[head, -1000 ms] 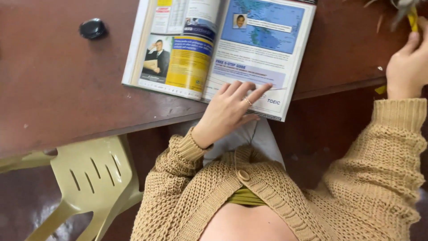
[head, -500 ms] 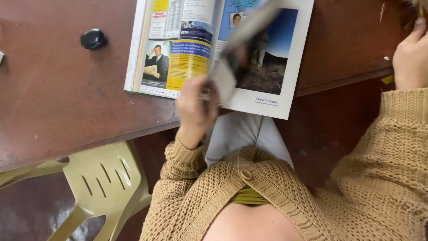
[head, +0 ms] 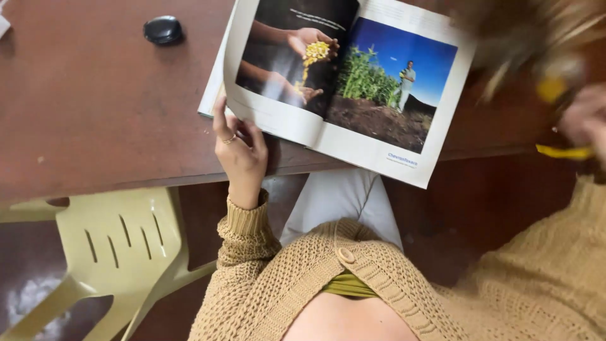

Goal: The person sits at a wooden table and uses a feather duster to wipe the pages of several magazines. They turn pages with one hand while brushing the surfaces with the duster in the other hand, moving through multiple issues in sequence.

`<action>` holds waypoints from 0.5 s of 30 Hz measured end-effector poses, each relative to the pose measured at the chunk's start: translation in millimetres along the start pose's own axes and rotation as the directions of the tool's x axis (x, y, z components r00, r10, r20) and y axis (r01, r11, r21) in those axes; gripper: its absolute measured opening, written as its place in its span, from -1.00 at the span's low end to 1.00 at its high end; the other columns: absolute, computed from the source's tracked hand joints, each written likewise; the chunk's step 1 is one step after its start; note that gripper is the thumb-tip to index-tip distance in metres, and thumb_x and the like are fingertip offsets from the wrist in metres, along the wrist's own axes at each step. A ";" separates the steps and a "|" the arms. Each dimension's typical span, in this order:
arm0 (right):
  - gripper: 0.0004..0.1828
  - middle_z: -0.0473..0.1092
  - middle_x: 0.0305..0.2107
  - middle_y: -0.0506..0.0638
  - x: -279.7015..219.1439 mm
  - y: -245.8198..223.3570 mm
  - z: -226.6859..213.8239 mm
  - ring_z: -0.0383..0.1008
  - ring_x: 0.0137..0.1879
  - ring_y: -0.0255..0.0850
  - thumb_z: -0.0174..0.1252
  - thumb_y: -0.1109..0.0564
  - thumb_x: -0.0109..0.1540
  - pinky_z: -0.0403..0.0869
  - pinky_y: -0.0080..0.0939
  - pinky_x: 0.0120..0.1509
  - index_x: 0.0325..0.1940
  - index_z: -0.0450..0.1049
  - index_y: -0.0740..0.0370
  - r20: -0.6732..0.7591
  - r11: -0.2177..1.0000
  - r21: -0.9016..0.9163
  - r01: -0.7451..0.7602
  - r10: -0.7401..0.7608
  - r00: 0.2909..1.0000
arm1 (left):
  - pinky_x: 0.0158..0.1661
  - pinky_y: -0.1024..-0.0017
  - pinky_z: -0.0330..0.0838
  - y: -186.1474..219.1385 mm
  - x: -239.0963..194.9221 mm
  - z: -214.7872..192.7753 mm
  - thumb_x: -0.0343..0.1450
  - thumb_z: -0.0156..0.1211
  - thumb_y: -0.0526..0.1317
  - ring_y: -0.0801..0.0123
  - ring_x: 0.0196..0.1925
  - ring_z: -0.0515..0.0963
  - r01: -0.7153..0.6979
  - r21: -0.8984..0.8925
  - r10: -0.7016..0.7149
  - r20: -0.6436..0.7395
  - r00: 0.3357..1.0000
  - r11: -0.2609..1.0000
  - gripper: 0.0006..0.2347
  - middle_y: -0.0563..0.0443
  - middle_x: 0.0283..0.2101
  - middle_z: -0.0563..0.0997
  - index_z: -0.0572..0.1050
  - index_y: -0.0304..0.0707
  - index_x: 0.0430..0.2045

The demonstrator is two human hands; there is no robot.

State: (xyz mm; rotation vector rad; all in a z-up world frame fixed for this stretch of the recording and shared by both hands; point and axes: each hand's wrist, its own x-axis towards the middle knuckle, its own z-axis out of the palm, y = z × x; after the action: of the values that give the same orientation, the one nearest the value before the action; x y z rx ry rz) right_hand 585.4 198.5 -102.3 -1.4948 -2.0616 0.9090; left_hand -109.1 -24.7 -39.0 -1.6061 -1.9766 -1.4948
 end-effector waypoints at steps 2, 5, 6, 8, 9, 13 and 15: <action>-0.89 0.37 -0.36 -0.05 -19.3 -109.3 23.3 0.38 -0.16 -0.24 0.17 0.37 0.17 0.30 -0.26 -0.04 -0.32 0.47 0.22 0.118 0.999 0.044 0.006 -0.011 0.993 | -0.35 0.37 0.26 -0.9 -2.6 0.5 0.59 0.02 -0.50 0.34 -0.52 0.10 0.003 -0.019 -0.003 0.039 0.999 1.000 -0.51 0.10 -0.48 0.18 0.04 -0.22 0.41; -0.71 0.45 -0.62 -0.03 -13.3 -147.9 25.5 -0.04 -0.52 -0.35 0.23 0.27 0.26 -0.05 -0.38 -0.43 0.04 0.72 0.21 0.372 0.977 0.040 -0.207 0.178 0.911 | -0.36 0.36 0.28 -4.6 -6.5 3.0 0.60 0.04 -0.48 0.34 -0.52 0.19 0.026 -0.064 -0.025 0.027 0.999 0.998 -0.49 0.08 -0.49 0.23 0.00 -0.25 0.43; -0.75 0.36 -0.58 -0.04 -5.5 -118.5 24.3 0.00 -0.55 -0.38 0.14 0.18 0.40 -0.04 -0.41 -0.49 0.15 0.58 0.13 0.249 0.979 0.089 -0.183 0.156 0.956 | -0.36 0.37 0.30 -5.5 -7.7 3.2 0.60 0.03 -0.49 0.34 -0.50 0.19 0.008 -0.068 -0.006 0.028 1.000 0.998 -0.48 0.09 -0.49 0.24 -0.03 -0.25 0.44; -0.78 0.27 -0.54 -0.04 -3.4 -121.3 24.1 0.04 -0.58 -0.42 0.04 0.09 0.54 -0.03 -0.43 -0.55 0.27 0.45 0.06 0.125 0.981 0.133 -0.143 0.126 0.984 | -0.35 0.38 0.31 -5.9 -8.7 2.2 0.60 0.02 -0.50 0.34 -0.49 0.19 -0.008 -0.064 0.009 0.018 1.000 0.998 -0.46 0.09 -0.50 0.24 -0.06 -0.25 0.45; -0.76 0.26 -0.62 0.02 -9.1 -153.7 23.9 -0.02 -0.64 -0.35 0.13 0.15 0.43 -0.07 -0.35 -0.62 0.18 0.53 0.09 0.175 0.966 0.060 -0.251 0.238 0.955 | -0.31 0.38 0.36 -4.6 -7.7 1.7 0.60 0.02 -0.49 0.33 -0.48 0.24 -0.011 -0.077 0.012 0.016 1.000 0.997 -0.47 0.08 -0.47 0.29 -0.06 -0.27 0.44; -0.67 0.58 -0.12 0.17 0.8 -154.8 21.4 0.40 -0.21 -0.20 0.28 0.35 0.25 0.44 -0.20 -0.09 0.12 0.62 0.38 0.255 0.971 0.018 -0.237 0.225 0.940 | -0.26 0.41 0.38 -3.4 -6.9 2.8 0.59 -0.01 -0.52 0.33 -0.46 0.23 -0.024 -0.118 0.025 0.002 1.000 0.993 -0.47 0.06 -0.44 0.30 -0.07 -0.30 0.44; -0.73 0.33 -0.36 -0.02 40.9 -65.4 16.4 0.18 -0.37 -0.34 0.09 0.21 0.46 0.20 -0.29 -0.30 0.23 0.51 0.32 0.170 0.991 0.031 -0.128 0.121 0.978 | -0.26 0.42 0.36 -2.4 -6.0 2.1 0.59 -0.02 -0.54 0.34 -0.46 0.21 -0.040 -0.127 0.040 -0.002 0.999 0.991 -0.46 0.06 -0.45 0.29 -0.08 -0.31 0.45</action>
State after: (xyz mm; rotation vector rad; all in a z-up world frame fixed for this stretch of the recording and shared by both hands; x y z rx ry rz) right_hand 517.8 219.8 -67.6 -1.5877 -2.0690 1.1559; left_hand -107.7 -26.6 -45.4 -1.6841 -1.8724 -1.6353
